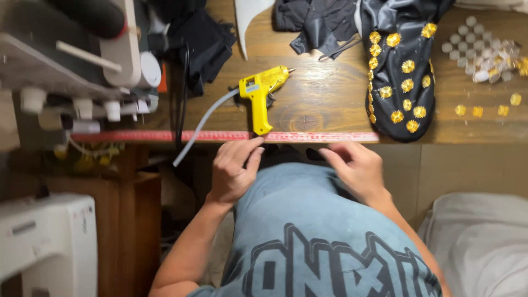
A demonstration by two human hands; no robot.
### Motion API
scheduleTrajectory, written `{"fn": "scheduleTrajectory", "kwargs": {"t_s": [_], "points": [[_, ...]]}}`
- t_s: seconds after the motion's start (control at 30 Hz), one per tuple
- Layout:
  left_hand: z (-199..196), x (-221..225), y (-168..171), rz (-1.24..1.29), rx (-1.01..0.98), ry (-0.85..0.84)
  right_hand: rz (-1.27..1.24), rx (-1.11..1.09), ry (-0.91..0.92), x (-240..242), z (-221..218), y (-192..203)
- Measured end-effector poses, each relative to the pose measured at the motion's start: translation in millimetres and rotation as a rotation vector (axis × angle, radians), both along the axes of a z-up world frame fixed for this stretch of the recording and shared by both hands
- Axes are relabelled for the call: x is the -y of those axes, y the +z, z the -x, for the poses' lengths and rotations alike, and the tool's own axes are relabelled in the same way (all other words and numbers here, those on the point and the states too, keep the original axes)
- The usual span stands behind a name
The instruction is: Decorating a boot with gold ornaments and fitting a fabric cover over a sneaker using a hot glue gun
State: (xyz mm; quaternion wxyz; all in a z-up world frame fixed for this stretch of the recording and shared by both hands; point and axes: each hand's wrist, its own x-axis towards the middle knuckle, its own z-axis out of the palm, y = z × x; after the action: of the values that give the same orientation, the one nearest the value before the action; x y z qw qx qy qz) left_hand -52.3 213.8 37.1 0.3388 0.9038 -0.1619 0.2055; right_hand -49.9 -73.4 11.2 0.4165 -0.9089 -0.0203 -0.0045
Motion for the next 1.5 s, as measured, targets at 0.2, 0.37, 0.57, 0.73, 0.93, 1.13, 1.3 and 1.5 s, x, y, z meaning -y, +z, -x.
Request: {"fn": "scheduleTrajectory", "kwargs": {"t_s": [0.2, 0.37, 0.57, 0.73, 0.93, 1.13, 1.3, 1.5], "points": [[-10.3, -46.9, 3.4, 0.033, 0.084, -0.047, 0.264, 0.123, 0.030, -144.8, -63.7, 34.5], [-3.6, -67.5, 3.8, 0.142, 0.112, -0.109, 0.338, -0.131, 0.047, -166.6, -76.7, 9.1], [-9.1, -94.6, 42.8, 0.212, 0.159, -0.212, 0.094, 0.007, 0.048, -152.2, -83.7, -16.2], [-24.6, -88.5, 72.7, 0.305, 0.349, -0.221, -0.070, -0.037, -0.014, -143.2, -82.3, 24.5], [-19.2, -53.4, 132.3, 0.153, 0.507, -0.704, -0.542, 0.241, -0.095, -100.9, -79.4, 57.2], [-38.8, 33.2, 129.7, 0.054, 0.488, -0.735, -0.879, 0.197, -0.262, 12.9, -41.3, 71.7], [-36.9, 141.3, 69.8, 0.130, 0.317, -0.513, -1.023, 0.252, -0.223, 133.0, 16.6, 81.4], [-31.8, 253.9, -5.8, -0.104, 0.353, -0.207, -1.010, -0.177, -0.224, 218.3, 52.5, 20.7]]}}
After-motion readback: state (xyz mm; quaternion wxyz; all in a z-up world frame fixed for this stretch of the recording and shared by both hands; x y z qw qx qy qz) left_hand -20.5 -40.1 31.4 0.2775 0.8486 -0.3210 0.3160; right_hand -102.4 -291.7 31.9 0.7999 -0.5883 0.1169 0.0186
